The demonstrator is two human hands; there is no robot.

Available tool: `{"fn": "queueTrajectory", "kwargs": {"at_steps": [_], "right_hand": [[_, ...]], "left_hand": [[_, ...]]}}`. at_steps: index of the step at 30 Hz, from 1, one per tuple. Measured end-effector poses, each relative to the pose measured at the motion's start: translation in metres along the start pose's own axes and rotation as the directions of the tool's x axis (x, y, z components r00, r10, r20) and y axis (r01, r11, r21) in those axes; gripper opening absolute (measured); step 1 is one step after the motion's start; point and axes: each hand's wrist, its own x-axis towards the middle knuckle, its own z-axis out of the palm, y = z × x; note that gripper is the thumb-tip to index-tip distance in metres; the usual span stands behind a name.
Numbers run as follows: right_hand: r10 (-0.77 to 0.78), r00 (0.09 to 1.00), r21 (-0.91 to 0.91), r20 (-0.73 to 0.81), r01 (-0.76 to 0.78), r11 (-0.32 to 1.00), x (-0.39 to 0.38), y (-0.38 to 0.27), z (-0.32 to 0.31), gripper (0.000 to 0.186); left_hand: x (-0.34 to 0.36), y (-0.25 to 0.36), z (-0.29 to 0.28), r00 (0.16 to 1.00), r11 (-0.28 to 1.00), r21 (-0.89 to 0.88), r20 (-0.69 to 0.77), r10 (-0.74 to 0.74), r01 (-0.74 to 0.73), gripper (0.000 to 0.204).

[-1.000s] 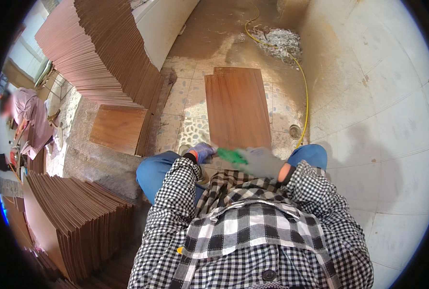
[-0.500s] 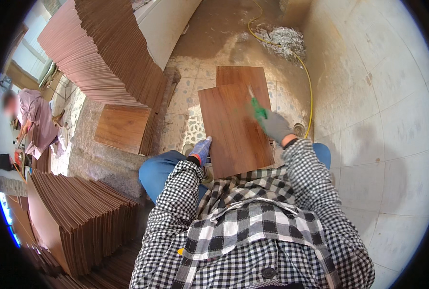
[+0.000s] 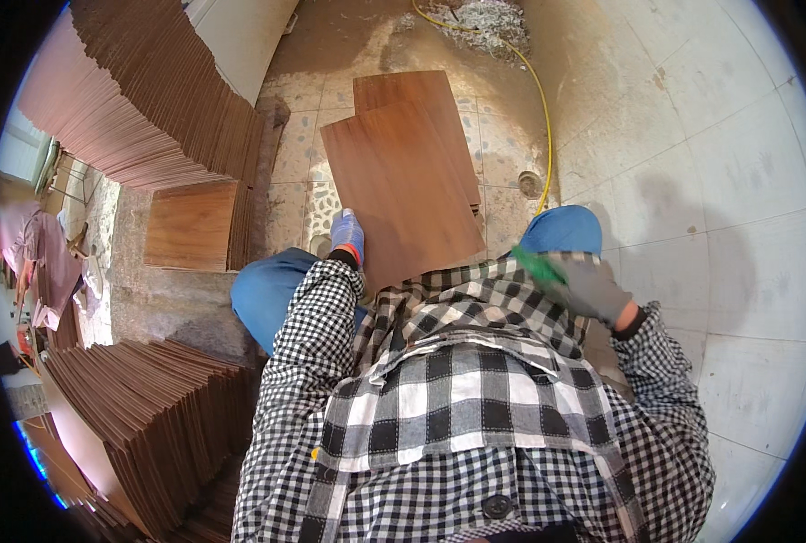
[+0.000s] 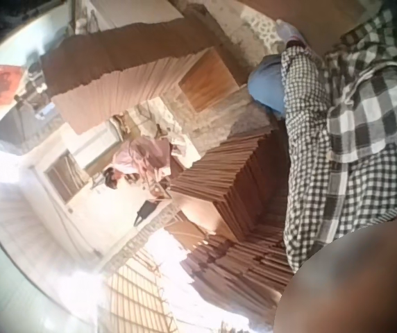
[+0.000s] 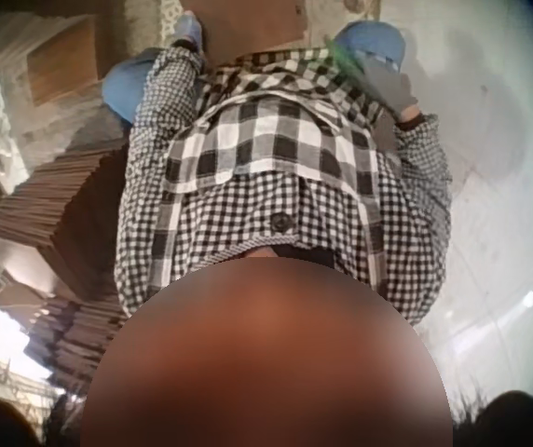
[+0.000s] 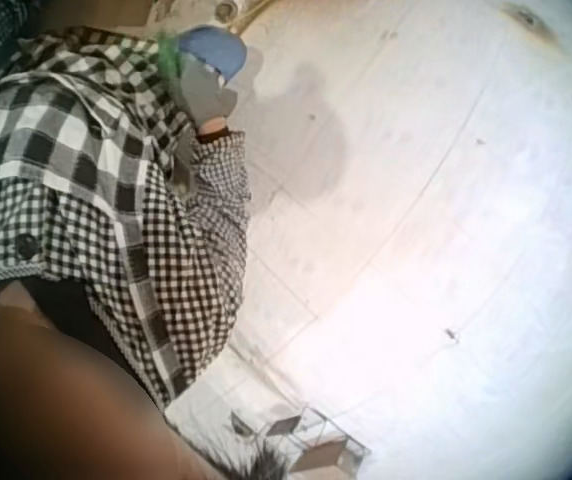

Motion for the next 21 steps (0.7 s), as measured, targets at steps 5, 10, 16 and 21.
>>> {"fn": "queueTrajectory", "kwargs": {"at_steps": [5, 10, 16, 21], "right_hand": [[0.063, 0.98, 0.116, 0.191, -0.086, 0.99, -0.012, -0.002, -0.014, 0.062], [-0.05, 0.993, 0.169, 0.11, 0.031, 0.985, -0.007, -0.009, -0.004, 0.067], [0.189, 0.94, 0.653, -0.284, 0.046, 0.756, 0.033, -0.003, -0.04, 0.059], [-0.488, 0.754, 0.201, -0.439, 0.612, 0.765, 0.043, -0.091, -0.046, 0.073]], "left_hand": [[-0.003, 0.012, -0.007, 0.969, 0.992, 0.109, -0.227, 0.093, -0.069, 0.048], [-0.032, 0.062, -0.021, 0.937, 0.985, 0.101, -0.306, 0.167, -0.142, 0.046], [0.02, 0.025, -0.05, 0.995, 0.787, -0.616, -0.045, -0.092, 0.044, 0.038], [-0.014, 0.099, -0.074, 0.365, 0.292, -0.546, 0.789, 0.493, 0.786, 0.054]]}}
